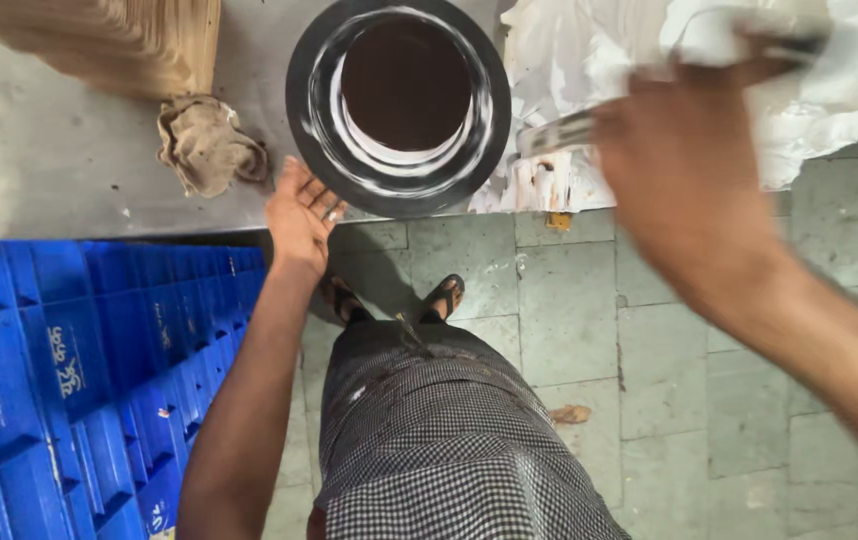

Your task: The person spreads white frosting over the top and sides of a chocolate cake resting on a black turntable plate, using a flat spatula to smooth the cream. They rotate the plate while spreading, add more frosting from a pile on the table, then lift the finished cake on a red cake board and set it aside.

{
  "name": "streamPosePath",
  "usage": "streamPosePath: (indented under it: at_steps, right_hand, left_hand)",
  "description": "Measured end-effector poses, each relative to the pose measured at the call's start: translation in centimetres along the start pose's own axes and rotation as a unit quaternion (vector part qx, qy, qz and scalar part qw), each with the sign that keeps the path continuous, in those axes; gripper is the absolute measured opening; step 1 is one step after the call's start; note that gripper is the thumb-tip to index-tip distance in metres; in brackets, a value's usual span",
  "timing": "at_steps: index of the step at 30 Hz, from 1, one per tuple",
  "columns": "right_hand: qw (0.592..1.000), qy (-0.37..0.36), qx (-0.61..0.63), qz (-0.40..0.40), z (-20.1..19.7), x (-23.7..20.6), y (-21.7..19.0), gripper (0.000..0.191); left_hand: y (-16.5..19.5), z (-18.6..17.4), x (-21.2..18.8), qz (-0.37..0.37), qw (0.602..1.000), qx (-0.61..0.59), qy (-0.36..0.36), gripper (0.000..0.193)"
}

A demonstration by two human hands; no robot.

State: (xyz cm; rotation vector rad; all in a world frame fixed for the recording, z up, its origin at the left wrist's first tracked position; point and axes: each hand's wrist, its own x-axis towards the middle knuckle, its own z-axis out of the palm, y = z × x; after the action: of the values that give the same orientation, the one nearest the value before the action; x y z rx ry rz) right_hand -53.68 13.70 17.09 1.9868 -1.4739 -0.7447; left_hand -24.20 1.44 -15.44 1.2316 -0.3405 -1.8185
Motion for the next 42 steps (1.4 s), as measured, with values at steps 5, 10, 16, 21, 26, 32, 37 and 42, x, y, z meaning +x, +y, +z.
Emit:
streamPosePath:
  at_steps: [5, 10, 16, 21, 26, 32, 37, 42]
  right_hand:
    - [0.850, 0.052, 0.431, 0.297, 10.9, -10.2, -2.5, 0.014]
    - [0.606, 0.131, 0.640, 0.454, 20.5, -11.4, -20.9, 0.038]
    - [0.625, 0.106, 0.630, 0.448, 26.6, -7.9, -33.3, 0.049]
    - [0.658, 0.086, 0.624, 0.412, 25.8, -15.7, -35.1, 0.048]
    - [0.645, 0.126, 0.593, 0.466, 21.5, -18.7, -28.1, 0.041]
    - [0.445, 0.221, 0.774, 0.393, 16.8, -11.2, -14.0, 0.047]
    - [0.452, 0.076, 0.808, 0.369, 14.5, -2.3, -9.7, 0.046]
    - [0.519, -0.067, 0.779, 0.344, 14.2, 2.8, -11.2, 0.043]
  left_hand:
    - [-2.3, 1.7, -3.0, 0.064, 0.997, 0.040, 0.002, 0.021]
    - [0.2, 1.6, -7.4, 0.249, 0.954, 0.164, 0.003, 0.009]
    - [24.7, 1.5, -6.5, 0.758, 0.352, 0.527, 0.152, 0.074]
    - [33.8, 2.8, -4.4, 0.583, 0.354, 0.730, -0.045, 0.084]
    - [29.2, 1.8, -7.5, 0.649, 0.346, 0.677, 0.025, 0.025]
    - [21.3, -4.8, -19.5, 0.616, 0.646, 0.367, 0.261, 0.011]
    - [14.0, -7.9, -23.5, 0.436, 0.830, 0.158, 0.309, 0.046]
    - [3.9, -6.8, -18.5, 0.121, 0.989, -0.037, 0.070, 0.083]
